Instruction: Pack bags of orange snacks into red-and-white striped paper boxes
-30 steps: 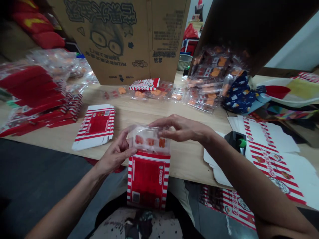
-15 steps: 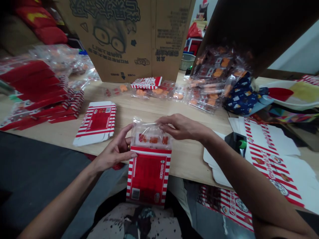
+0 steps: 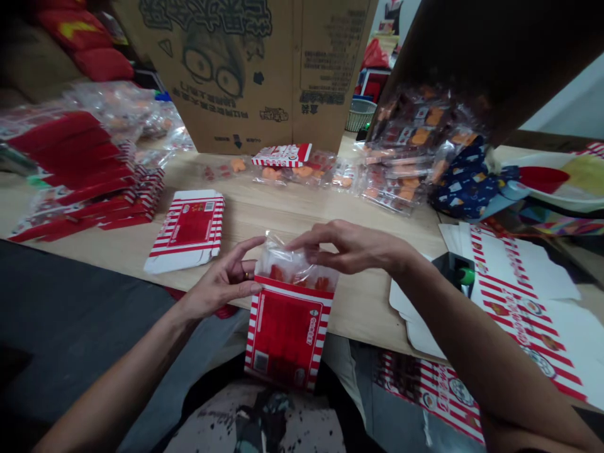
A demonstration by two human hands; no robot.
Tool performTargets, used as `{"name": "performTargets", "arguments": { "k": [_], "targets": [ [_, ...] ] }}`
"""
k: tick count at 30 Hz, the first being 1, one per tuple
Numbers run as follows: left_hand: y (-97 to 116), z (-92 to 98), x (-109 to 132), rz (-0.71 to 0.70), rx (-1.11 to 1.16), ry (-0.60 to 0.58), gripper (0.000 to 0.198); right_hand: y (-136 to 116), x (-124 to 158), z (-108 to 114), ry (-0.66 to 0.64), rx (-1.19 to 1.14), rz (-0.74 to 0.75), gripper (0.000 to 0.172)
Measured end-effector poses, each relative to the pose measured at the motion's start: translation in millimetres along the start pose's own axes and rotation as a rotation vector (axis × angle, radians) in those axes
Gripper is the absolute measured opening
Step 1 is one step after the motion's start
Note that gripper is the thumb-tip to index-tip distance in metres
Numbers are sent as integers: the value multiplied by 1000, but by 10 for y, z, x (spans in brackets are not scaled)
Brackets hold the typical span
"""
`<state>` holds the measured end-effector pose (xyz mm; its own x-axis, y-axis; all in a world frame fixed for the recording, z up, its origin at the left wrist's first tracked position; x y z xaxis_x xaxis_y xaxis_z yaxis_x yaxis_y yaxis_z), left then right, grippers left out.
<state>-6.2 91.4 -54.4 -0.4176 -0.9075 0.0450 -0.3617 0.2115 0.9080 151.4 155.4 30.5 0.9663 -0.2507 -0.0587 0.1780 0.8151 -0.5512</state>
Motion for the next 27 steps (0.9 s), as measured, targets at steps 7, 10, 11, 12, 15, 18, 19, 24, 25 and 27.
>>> {"name": "performTargets", "arguments": {
  "k": [7, 10, 11, 12, 15, 18, 19, 24, 25, 27],
  "targets": [
    [42, -35, -31, -86, -138, -5, 67, 93, -1, -341, -45, 87, -62, 31],
    [123, -14, 22, -91, -431, 15, 47, 18, 60, -401, 48, 49, -76, 33],
    [169, -4, 50, -95, -547, 31, 43, -15, 104, -401, 100, 49, -88, 34],
    [221, 0, 79, -100, -653, 46, 41, -48, 156, -398, 155, 52, -110, 37],
    [430, -63, 137, -176, -876, 51, 39, -139, 312, -378, 301, 80, -215, 48],
    [741, -245, 114, -447, -1102, 38, 37, -258, 410, -229, 502, 215, -259, 38],
    [837, -313, 95, -565, -1188, 39, 38, -296, 429, -159, 574, 290, -254, 34],
    [926, -378, -120, -822, -1451, 27, 36, -249, 375, -36, 662, 604, -262, 30],
    [903, -337, -155, -808, -1461, 30, 34, -215, 341, -57, 636, 640, -269, 32],
    [860, -256, -187, -754, -1491, 49, 29, -183, 258, -120, 558, 712, -272, 31]
  ]
}}
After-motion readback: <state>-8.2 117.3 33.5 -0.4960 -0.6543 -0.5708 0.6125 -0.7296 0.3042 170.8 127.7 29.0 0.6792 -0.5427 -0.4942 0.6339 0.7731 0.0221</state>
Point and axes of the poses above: each hand's wrist, its own x-axis away from the middle knuckle, its own z-axis out of the back of the hand, y = z × x, the point moved 8 cm from there along -x, towards the middle knuckle, and after that the axes turned 6 degrees about x, right-handed, at the moved point
